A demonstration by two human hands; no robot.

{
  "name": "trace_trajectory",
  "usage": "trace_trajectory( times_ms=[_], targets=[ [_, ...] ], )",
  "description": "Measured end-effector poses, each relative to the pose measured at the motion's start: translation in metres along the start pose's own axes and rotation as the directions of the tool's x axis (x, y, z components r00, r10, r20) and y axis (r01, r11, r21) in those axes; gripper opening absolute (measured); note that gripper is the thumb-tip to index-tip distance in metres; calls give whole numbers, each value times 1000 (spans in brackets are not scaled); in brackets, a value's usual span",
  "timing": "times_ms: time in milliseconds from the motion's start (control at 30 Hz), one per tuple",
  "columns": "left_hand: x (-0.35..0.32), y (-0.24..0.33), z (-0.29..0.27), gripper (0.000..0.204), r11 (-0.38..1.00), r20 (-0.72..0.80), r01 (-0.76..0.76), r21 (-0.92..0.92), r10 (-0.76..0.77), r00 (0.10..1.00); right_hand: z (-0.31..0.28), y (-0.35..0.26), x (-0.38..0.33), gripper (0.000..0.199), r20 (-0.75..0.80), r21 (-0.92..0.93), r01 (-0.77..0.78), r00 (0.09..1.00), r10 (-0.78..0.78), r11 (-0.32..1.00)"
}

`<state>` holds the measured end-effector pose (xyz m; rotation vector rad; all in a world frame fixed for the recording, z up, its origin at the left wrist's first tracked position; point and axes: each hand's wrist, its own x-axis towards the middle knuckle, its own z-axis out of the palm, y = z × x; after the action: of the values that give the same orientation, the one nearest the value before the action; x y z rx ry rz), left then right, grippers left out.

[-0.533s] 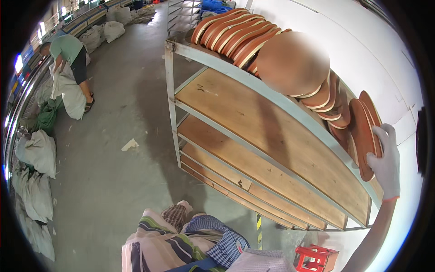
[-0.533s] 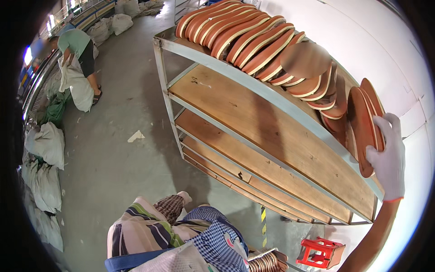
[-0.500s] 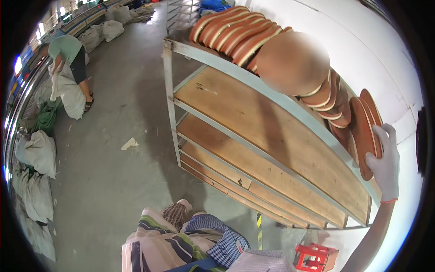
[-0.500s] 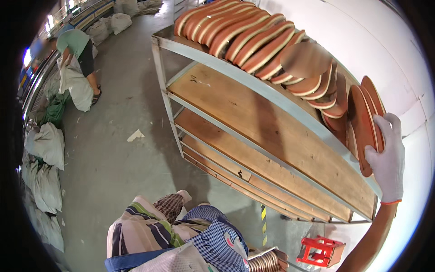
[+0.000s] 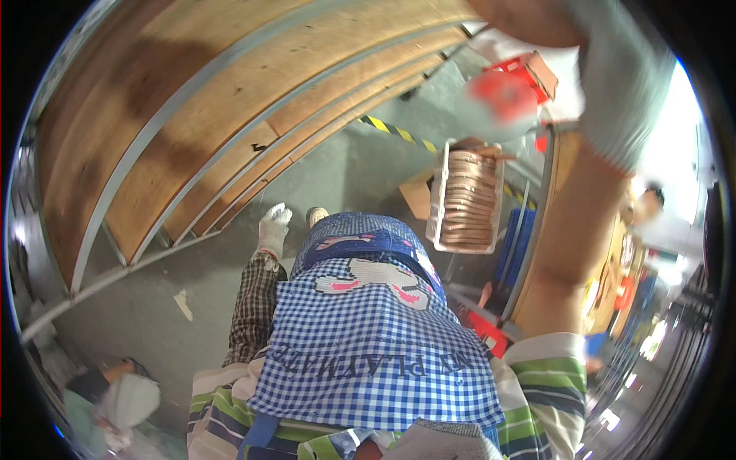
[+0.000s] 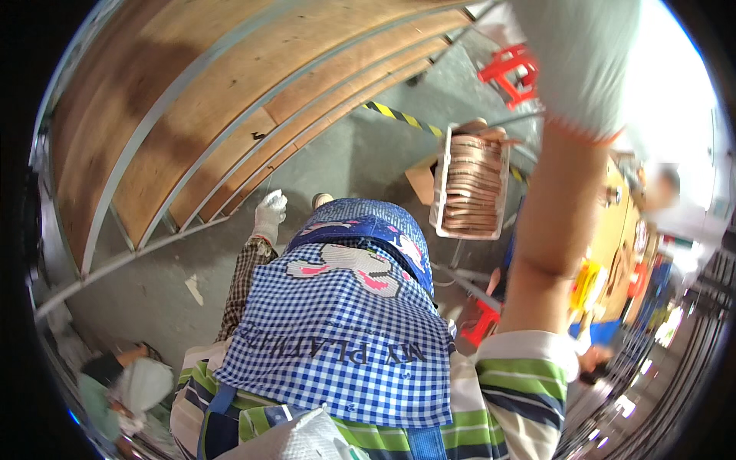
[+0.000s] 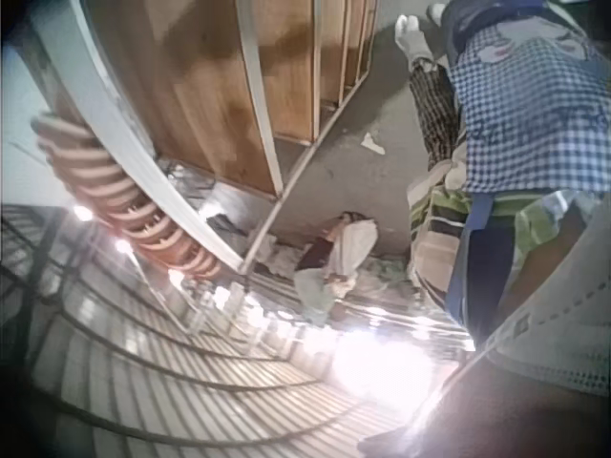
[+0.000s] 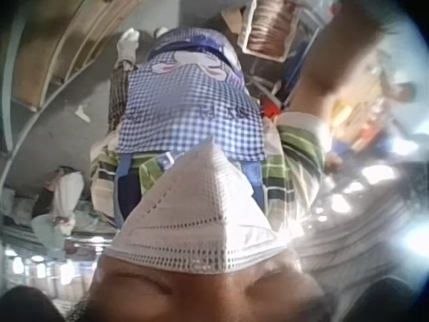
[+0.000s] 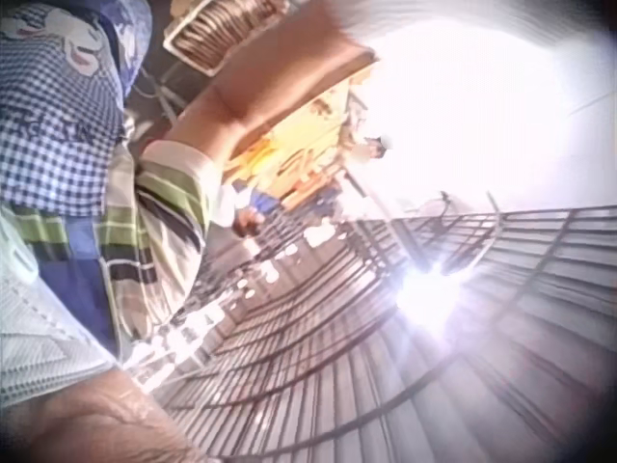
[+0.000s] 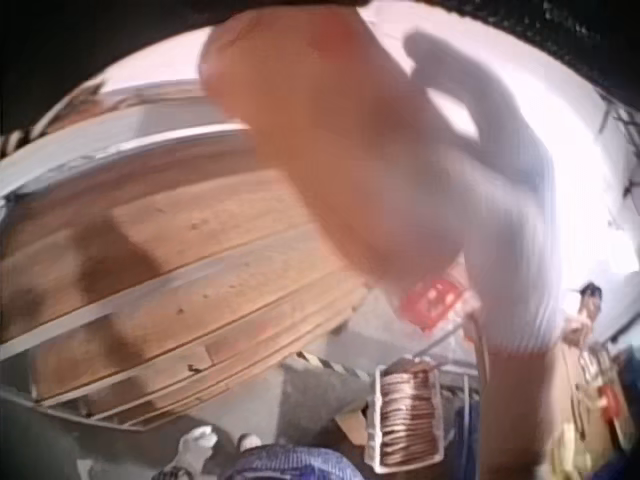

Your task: The recorder is organizing stacks of shoe soles by moving them between a storage rack and a plastic crate.

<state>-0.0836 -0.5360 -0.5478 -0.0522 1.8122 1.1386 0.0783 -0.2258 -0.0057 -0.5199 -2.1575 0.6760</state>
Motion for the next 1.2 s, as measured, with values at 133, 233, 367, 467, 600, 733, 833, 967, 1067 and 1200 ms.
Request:
trace_trajectory(
  times_ms=[133,233,367,467,600,733,833,967,1067,1200],
  targets=[
    [-48,73,60,58,995,288,-75,-72,92,953,-7,56,-152,78,-77,262,-293,943,323,919],
    [-86,111,119,75,975,614,-43,-219,172,770,10,86,-241,79,-8,503,-561,757,653,657],
    [-143,133,207,76,813,738,546,-204,-238,631,62,135,-378,84,169,278,-818,559,812,505],
    [-163,103,262,69,843,684,537,28,-408,605,36,138,-420,85,175,225,-912,384,906,343],
    [-146,53,297,70,809,694,554,194,-513,506,21,156,-485,57,125,468,-859,294,948,205],
    [-161,18,329,63,857,605,431,282,-508,614,6,162,-523,62,180,737,-670,77,981,-83],
    [-178,5,348,61,865,569,426,266,-497,655,-5,168,-548,70,228,795,-570,-38,973,-208],
    [-173,-7,369,61,844,547,452,289,-533,646,-2,187,-593,76,255,835,-503,-4,967,-222],
    [-163,-10,390,62,849,546,417,325,-529,650,-3,201,-609,75,367,888,-274,-58,929,-368],
    [-147,-10,422,62,868,560,342,360,-494,665,-12,208,-608,62,260,889,-348,-156,953,-299]
  ],
)
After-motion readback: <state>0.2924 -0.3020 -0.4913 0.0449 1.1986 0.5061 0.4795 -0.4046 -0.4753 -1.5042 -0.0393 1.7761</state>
